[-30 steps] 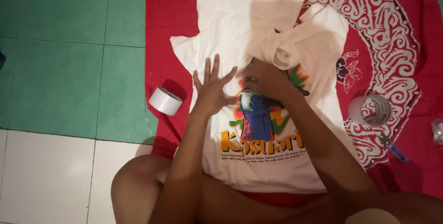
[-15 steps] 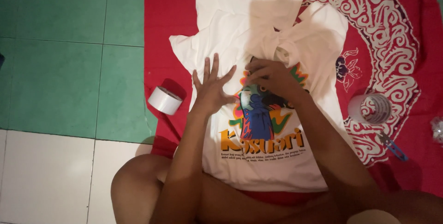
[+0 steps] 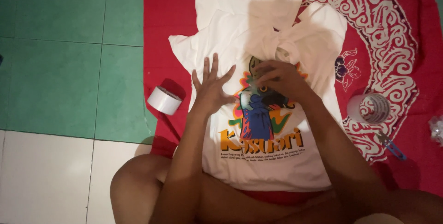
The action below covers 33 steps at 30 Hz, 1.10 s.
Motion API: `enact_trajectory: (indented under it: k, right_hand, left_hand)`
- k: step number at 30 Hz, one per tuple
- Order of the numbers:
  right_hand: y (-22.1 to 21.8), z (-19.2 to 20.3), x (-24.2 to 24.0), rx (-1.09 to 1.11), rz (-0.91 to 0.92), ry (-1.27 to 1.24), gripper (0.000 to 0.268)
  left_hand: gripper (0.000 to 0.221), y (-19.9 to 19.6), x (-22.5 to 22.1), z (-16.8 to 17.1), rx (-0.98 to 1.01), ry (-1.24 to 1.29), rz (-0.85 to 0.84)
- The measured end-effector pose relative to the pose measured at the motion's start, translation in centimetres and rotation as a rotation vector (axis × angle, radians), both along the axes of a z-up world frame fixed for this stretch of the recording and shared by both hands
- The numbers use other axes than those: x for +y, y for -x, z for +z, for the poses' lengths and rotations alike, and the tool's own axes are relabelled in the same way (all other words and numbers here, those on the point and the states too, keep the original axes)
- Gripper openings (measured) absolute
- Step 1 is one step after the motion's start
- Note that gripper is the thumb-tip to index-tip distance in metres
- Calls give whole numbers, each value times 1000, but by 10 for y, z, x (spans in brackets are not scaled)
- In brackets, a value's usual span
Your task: The person uses adhesive tape to remove debris or excess ink from a printed design on a t-shirt.
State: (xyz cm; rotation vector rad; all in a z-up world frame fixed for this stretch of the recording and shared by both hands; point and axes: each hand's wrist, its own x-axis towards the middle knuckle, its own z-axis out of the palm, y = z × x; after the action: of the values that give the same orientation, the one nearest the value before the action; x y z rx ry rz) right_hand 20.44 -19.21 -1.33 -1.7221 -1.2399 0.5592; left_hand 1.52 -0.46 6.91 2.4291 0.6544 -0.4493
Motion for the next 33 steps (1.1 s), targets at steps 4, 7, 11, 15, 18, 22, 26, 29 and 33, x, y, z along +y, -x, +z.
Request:
enact_trajectory:
  k: [4, 7, 11, 15, 18, 22, 26, 29, 33]
  right_hand:
    - [-3, 11, -8, 6, -14, 34, 14]
    - [-1, 24, -13, 60, -3, 59, 11]
    - [-3, 27, -21, 43, -3, 10, 13]
    - [-11, 16, -31, 52, -12, 40, 16]
    - [-7, 39, -35, 53, -46, 65, 17]
    - [4, 50, -42, 183, -115, 35, 19]
    - [14, 56, -50, 356, -207, -66, 18]
    - [15, 48, -62, 355, -333, -155, 13]
    - [11, 42, -70, 450, -638, -272, 8]
  left_hand:
    - [99, 0, 1, -3, -8, -1, 1]
    - [101, 1, 1, -4, 11, -16, -15]
    - [99, 2, 0, -1, -12, 6, 3]
    - [98, 3, 1, -2, -35, 16, 3]
    - [99, 4, 2, -6, -39, -4, -12]
    - [100, 4, 3, 0, -10, 3, -13]
    - [102, 7, 3, 0, -18, -6, -14]
    - [101, 7, 4, -2, -26, -4, -18]
    - [101, 9, 4, 0, -46, 30, 0]
